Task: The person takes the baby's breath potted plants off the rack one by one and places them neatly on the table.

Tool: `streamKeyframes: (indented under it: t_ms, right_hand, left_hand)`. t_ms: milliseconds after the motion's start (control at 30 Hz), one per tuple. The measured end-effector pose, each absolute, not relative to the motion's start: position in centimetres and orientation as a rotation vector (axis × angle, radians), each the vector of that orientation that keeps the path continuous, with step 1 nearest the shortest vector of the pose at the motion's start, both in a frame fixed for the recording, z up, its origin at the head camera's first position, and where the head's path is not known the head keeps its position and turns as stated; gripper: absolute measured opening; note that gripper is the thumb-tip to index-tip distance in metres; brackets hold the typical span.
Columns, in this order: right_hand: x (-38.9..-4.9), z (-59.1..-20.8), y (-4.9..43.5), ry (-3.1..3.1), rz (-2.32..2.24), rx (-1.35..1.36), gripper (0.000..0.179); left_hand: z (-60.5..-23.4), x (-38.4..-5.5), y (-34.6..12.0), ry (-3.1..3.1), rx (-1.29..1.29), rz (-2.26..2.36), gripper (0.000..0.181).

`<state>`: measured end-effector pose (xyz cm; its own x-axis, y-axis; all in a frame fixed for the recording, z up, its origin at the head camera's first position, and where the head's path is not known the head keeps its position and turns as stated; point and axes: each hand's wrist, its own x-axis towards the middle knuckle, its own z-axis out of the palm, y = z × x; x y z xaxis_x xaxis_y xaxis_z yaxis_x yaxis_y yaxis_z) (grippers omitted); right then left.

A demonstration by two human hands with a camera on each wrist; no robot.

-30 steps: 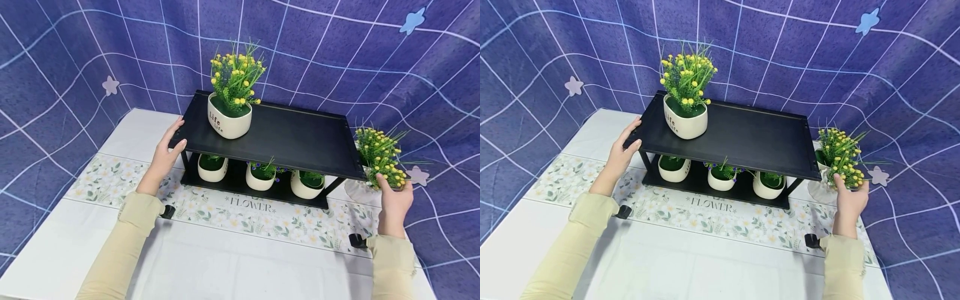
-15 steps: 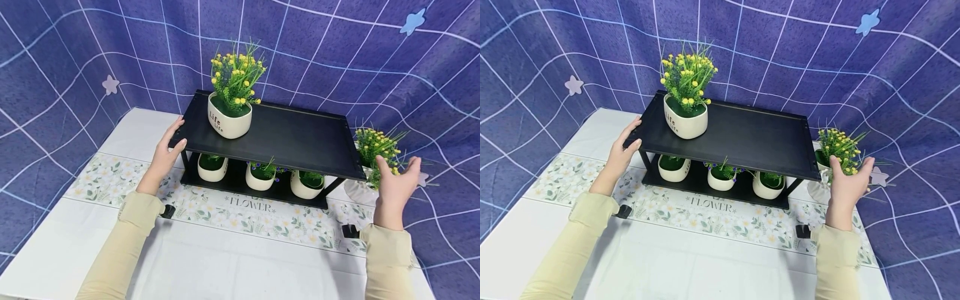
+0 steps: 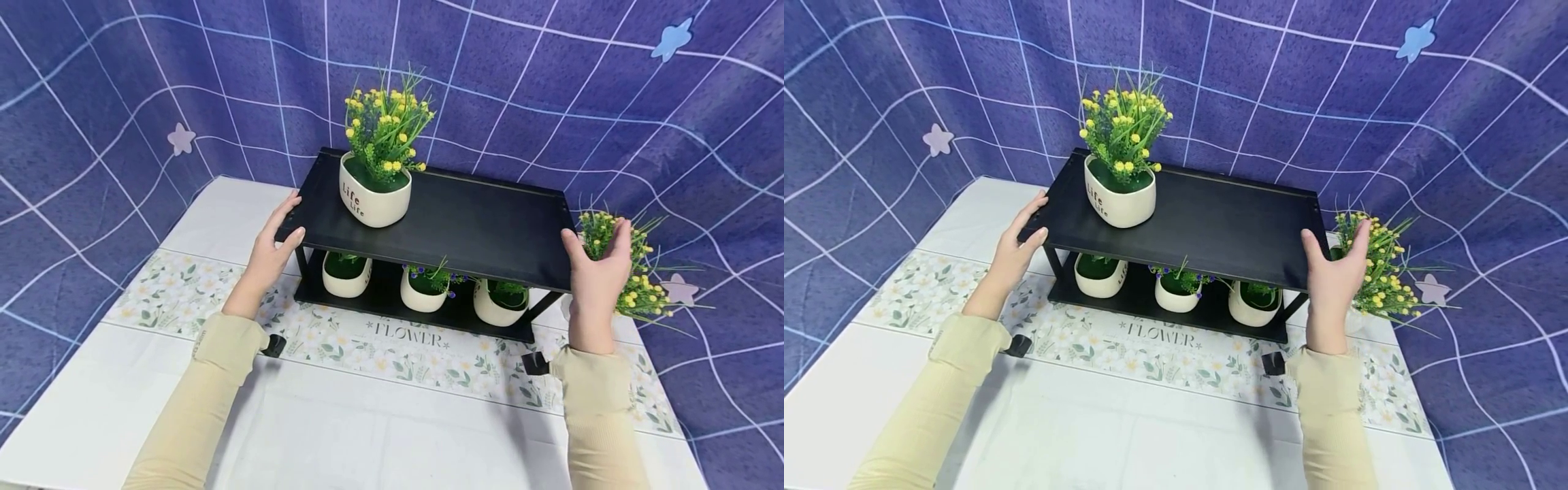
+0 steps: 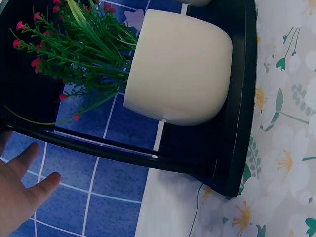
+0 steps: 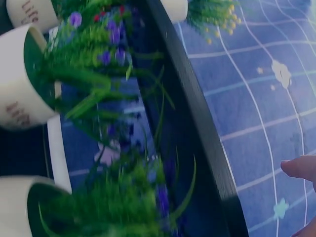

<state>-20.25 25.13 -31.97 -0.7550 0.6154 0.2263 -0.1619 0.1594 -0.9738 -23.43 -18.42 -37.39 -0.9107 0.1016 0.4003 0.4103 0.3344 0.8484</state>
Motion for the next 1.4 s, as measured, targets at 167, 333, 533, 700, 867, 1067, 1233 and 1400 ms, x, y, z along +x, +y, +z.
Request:
streamKeyframes:
  t_ms: [167, 333, 533, 700, 867, 1067, 1233, 1400]
  right_hand:
    - [-20.9, -31.7, 23.3, -1.925, 1.616, -0.399, 0.092]
    - [-21.4, -31.5, 21.3, -1.954, 1.623, -0.326, 0.091]
    - [-21.7, -31.6, 18.7, -2.058, 1.567, -0.261, 0.092]
    - [-22.0, -31.8, 16.5, -2.142, 1.507, -0.211, 0.092]
    - [-22.1, -31.7, 14.2, -2.177, 1.547, -0.126, 0.093]
    - [-22.2, -31.4, 11.7, -2.241, 1.557, -0.031, 0.094]
    - [-22.5, -31.3, 10.2, -2.255, 1.604, 0.039, 0.095]
    - [-22.7, -31.3, 8.9, -2.268, 1.623, 0.079, 0.094]
  left_hand:
    - [-37.4, -23.4, -18.4, -2.319, -0.459, -1.602, 0.054]
    - [-37.8, -23.7, -18.5, -2.306, -0.459, -1.606, 0.054]
    - [-39.8, -25.2, -19.2, -2.287, -0.456, -1.612, 0.055]
    - [-40.6, -25.8, -19.5, -2.276, -0.461, -1.599, 0.055]
    - [-40.2, -25.5, -19.3, -2.276, -0.462, -1.606, 0.055]
    - [-39.2, -24.7, -18.8, -2.264, -0.467, -1.632, 0.056]
    - [-38.2, -24.0, -18.4, -2.258, -0.462, -1.63, 0.055]
    - [-38.1, -23.9, -18.2, -2.254, -0.46, -1.638, 0.054]
